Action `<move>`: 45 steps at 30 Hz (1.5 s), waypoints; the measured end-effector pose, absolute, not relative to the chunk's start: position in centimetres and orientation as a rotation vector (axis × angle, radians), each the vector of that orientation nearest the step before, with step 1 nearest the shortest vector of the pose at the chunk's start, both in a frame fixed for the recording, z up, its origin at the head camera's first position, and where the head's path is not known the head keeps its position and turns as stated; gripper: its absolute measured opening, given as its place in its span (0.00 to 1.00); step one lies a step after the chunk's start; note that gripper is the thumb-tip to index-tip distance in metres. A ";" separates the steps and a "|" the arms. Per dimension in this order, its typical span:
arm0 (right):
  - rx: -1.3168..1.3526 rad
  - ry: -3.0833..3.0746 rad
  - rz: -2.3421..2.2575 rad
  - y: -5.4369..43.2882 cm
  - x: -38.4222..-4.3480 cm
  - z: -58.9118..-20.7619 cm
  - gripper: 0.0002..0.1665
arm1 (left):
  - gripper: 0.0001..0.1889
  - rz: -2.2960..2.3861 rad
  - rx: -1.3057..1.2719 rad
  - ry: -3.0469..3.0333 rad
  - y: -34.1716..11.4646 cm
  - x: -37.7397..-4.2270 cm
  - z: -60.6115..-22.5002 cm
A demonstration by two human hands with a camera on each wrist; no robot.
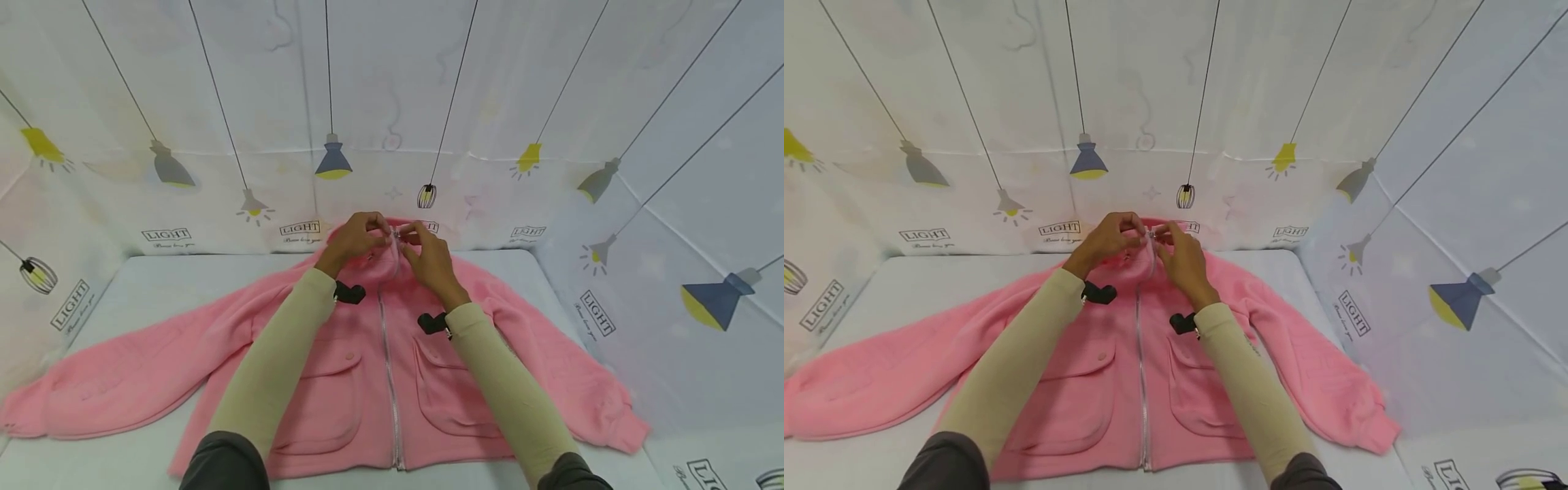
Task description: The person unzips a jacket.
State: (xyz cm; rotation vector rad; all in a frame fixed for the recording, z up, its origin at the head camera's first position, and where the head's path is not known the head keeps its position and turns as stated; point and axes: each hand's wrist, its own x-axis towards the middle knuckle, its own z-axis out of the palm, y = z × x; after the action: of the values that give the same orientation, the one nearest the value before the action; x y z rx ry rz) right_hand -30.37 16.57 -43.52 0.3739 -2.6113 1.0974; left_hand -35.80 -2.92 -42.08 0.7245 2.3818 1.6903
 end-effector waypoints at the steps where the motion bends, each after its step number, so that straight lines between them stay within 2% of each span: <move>1: 0.371 -2.598 1.106 16.5 -30.4 -43.5 0.15 | 0.03 1.690 0.727 2.371 -2.9 -35.8 -42.0; 11: 0.295 -2.582 1.204 16.2 -30.1 -43.3 0.09 | 0.05 1.730 0.750 2.353 -3.0 -35.3 -41.5; 23: 0.273 -2.589 1.263 16.0 -29.3 -43.8 0.04 | 0.05 1.788 0.640 2.421 -3.4 -34.9 -41.8; 45: 0.252 -2.623 1.351 15.8 -26.8 -46.0 0.02 | 0.06 1.889 0.488 2.501 -5.1 -35.6 -42.6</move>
State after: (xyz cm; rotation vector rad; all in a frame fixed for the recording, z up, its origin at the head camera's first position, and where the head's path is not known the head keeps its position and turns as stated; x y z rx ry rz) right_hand -26.78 15.81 -45.98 0.2524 -2.6233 1.3512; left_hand -35.61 -5.08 -42.60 0.4877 2.5006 1.8890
